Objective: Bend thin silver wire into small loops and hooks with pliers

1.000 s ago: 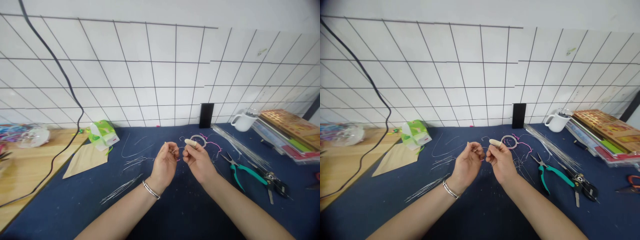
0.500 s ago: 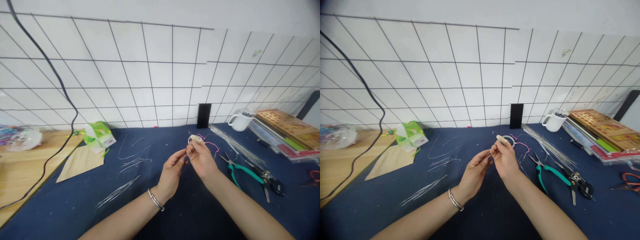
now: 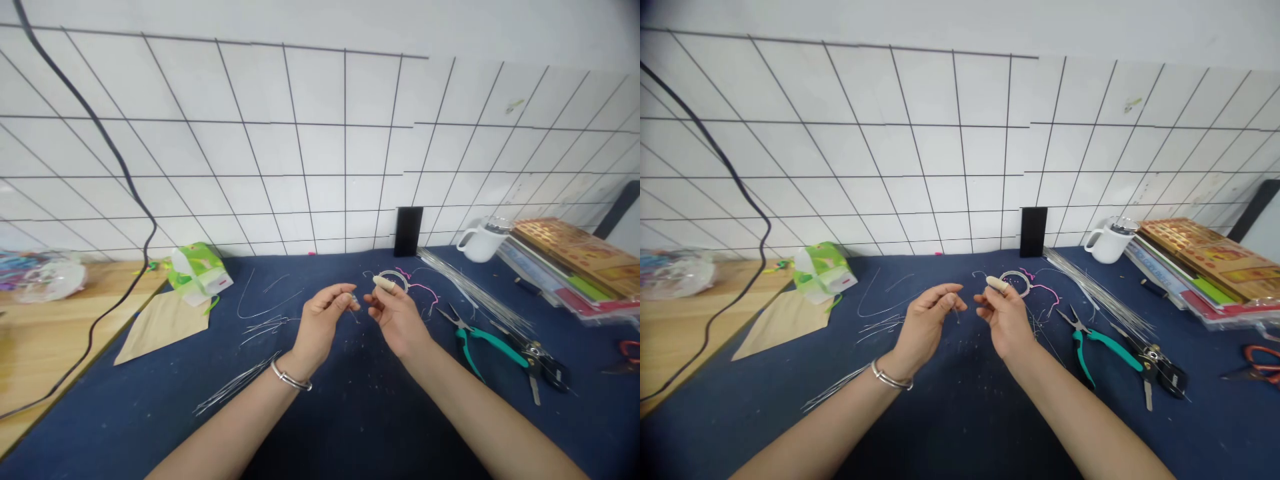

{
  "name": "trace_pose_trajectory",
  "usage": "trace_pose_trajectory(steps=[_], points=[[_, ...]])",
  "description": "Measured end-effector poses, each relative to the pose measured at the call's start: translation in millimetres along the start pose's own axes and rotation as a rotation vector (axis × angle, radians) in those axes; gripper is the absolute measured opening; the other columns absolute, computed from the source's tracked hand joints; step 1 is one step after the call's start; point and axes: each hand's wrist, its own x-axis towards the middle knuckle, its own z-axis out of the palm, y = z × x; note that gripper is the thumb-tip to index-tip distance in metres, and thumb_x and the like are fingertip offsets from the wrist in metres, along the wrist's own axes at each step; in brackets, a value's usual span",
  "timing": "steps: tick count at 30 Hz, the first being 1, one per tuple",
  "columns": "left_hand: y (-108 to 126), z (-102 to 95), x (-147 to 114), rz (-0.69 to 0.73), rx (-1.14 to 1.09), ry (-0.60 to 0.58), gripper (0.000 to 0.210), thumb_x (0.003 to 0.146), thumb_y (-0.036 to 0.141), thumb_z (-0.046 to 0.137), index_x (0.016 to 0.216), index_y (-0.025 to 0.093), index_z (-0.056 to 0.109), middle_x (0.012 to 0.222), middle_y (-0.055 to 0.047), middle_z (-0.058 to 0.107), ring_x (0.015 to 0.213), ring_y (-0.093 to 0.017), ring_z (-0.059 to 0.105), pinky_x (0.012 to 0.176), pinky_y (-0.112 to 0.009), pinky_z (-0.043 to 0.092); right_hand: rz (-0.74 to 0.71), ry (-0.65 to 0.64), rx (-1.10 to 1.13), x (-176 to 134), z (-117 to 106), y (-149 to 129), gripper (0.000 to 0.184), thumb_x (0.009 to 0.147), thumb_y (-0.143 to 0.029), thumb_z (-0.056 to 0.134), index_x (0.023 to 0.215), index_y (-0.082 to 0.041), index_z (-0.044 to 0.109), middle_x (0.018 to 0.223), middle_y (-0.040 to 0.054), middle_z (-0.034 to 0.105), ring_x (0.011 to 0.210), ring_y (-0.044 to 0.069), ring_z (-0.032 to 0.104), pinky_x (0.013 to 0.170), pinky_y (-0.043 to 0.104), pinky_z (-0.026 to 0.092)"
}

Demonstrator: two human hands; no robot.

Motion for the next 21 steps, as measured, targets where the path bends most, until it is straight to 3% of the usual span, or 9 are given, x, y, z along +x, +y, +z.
trace_pose_trajectory(steps=[5,9,14,17,21], points=[[15,-13.7,12,-0.039,0.356,-0.194,0.022,0.079,0.026,0.058,0.098,0.018,0.066,0.068,-0.001,0.063,0.065,-0.014,0.057,0.067,-0.027,0.046,-0.113,-0.113,-0.164,-1,3,-20,0.031,0.071,-0.025,0.070,0.100,-0.023,0.058,0.077,-0.0020,0.057,0.085,0.018,0.063,0.049,0.017,0.043],[13,-14.7,13,-0.012,0.539,-0.260,0.019,0.080,0.025,0.055,0.095,0.021,0.066,0.079,-0.002,0.065,0.069,-0.014,0.058,0.066,-0.027,0.045,-0.088,-0.231,-0.316,-10,8,-27,0.032,0.073,-0.026,0.068,0.103,-0.023,0.057,0.074,-0.0025,0.055,0.077,0.017,0.063,0.047,0.019,0.041],[8,-12.3,11,-0.073,0.437,-0.212,0.023,0.077,0.030,0.061,0.097,0.020,0.058,0.064,0.002,0.058,0.062,-0.013,0.056,0.060,-0.025,0.043,-0.093,-0.250,-0.339,-12,9,-24,0.028,0.075,-0.024,0.065,0.102,-0.022,0.057,0.065,-0.0051,0.054,0.051,0.008,0.053,0.041,0.018,0.035],[7,-12.5,10,-0.084,0.399,-0.210,0.021,0.075,0.033,0.063,0.090,0.019,0.055,0.062,0.003,0.056,0.059,-0.012,0.055,0.056,-0.023,0.042,-0.070,-0.207,-0.309,-12,8,-24,0.028,0.074,-0.025,0.068,0.100,-0.023,0.058,0.072,-0.0034,0.055,0.069,0.014,0.062,0.051,0.021,0.044],[9,-14.5,12,-0.066,0.502,-0.213,0.022,0.074,0.035,0.063,0.087,0.019,0.055,0.062,0.003,0.057,0.057,-0.012,0.053,0.053,-0.022,0.040,-0.031,-0.167,-0.239,-8,5,-29,0.028,0.072,-0.026,0.070,0.097,-0.024,0.059,0.079,-0.0027,0.056,0.085,0.019,0.063,0.063,0.026,0.048]])
